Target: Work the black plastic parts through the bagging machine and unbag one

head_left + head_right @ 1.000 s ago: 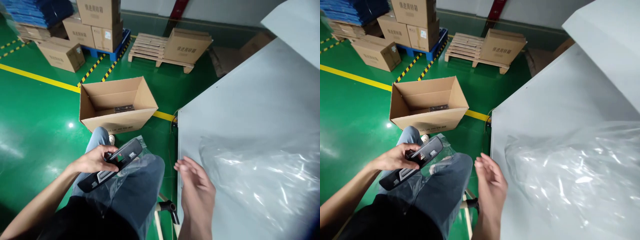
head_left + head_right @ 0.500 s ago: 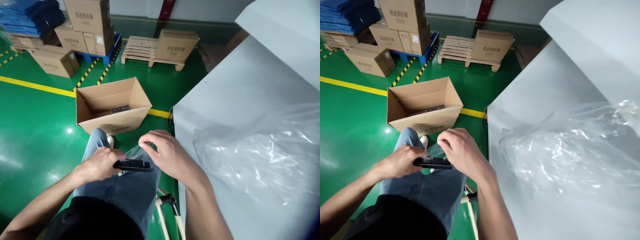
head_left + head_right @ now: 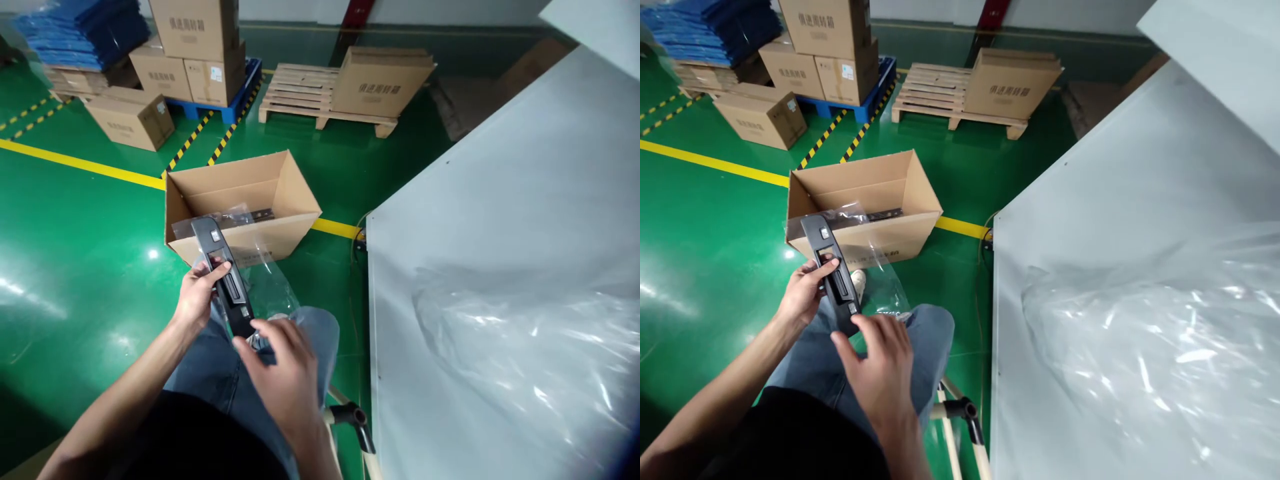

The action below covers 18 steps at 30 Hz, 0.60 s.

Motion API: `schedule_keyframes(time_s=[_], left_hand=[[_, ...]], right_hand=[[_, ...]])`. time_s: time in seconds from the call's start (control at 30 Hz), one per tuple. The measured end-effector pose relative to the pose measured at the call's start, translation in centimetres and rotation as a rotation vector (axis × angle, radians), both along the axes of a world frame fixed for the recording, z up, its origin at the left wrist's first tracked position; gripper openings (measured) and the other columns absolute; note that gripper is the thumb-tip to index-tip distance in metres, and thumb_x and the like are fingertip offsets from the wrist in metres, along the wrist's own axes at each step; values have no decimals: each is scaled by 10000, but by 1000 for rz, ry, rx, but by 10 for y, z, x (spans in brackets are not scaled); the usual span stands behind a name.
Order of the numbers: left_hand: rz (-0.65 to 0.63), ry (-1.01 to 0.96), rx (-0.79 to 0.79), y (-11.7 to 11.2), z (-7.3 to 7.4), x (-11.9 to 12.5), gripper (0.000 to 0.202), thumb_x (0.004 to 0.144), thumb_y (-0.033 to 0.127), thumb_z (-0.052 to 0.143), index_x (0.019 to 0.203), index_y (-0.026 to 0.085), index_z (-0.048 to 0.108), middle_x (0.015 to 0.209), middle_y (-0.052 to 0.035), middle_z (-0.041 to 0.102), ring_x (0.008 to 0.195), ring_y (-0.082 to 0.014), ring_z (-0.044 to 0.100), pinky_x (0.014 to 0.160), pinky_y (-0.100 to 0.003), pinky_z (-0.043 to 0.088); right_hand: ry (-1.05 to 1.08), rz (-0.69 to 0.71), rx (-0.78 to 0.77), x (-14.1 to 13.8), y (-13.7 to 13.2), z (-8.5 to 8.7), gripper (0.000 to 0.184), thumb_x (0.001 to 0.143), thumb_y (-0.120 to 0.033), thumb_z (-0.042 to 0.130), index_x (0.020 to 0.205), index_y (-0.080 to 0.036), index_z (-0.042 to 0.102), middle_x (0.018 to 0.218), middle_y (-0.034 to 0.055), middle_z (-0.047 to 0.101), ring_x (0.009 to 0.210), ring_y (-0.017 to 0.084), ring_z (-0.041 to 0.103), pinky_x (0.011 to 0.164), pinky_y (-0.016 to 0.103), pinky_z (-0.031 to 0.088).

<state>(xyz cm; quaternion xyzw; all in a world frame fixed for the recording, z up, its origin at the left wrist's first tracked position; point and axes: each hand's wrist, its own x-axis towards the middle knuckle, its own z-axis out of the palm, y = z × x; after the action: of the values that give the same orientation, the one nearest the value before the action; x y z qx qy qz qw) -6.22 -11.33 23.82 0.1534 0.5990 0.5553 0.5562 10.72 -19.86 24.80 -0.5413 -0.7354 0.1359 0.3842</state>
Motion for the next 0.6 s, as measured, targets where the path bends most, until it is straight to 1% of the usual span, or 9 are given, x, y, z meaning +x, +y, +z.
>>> schedule_keyframes(time_s=[0.03,0.1,0.13,0.2,0.3,0.37,0.5,0.6], left_hand=[[21,-21,-8,-1,-2,2,605,463,465,1027,895,178,715,751,12,715,629,-133,637,554,-221,412],[35,-48,-11,-3,-7,5,618,457,461,1028,900,175,707,762,9,725,639,-135,649,556,-221,414],[33,-50,-11,-3,-9,6,612,462,452,1026,902,173,707,777,7,731,649,-135,651,559,-220,413],[38,-42,-10,-3,-13,8,582,473,429,1018,894,174,707,799,8,735,663,-129,646,558,-214,403],[77,-69,-2,0,-16,12,532,481,396,1002,857,176,697,807,14,729,677,-127,639,575,-215,419],[122,-92,-7,3,-17,15,516,473,374,996,828,174,680,779,23,712,659,-120,626,573,-217,412],[203,-116,-32,11,-16,16,529,452,372,994,795,171,646,712,52,669,562,-80,556,512,-218,318],[226,-148,-24,17,-17,14,552,445,385,997,816,175,646,719,52,675,574,-87,580,533,-221,358]], right_hand=[[-60,12,-9,-9,-6,-13,199,948,-356,765,1098,-235,712,913,40,746,867,223,696,806,370,547],[-170,9,-6,-23,-15,-32,135,955,-270,748,1083,-241,720,883,26,733,840,220,678,793,379,522],[-211,7,5,-26,-19,-39,110,966,-205,716,1069,-241,723,857,18,722,817,212,668,786,377,512],[-254,8,44,-28,-23,-49,178,983,-95,627,1055,-225,727,811,12,700,771,197,650,774,370,507],[-259,42,142,-26,-26,-59,272,1006,-43,524,1148,-161,723,806,38,708,749,195,650,761,368,531],[-235,61,195,-24,-26,-64,319,1011,-28,500,1227,-134,709,822,54,729,765,194,673,767,364,559],[-158,45,233,-22,-25,-73,431,986,-11,571,1372,-175,667,906,58,783,812,191,723,774,349,596],[-115,64,251,-21,-24,-77,496,976,-9,596,1433,-198,636,1005,68,815,862,198,747,778,352,602]])
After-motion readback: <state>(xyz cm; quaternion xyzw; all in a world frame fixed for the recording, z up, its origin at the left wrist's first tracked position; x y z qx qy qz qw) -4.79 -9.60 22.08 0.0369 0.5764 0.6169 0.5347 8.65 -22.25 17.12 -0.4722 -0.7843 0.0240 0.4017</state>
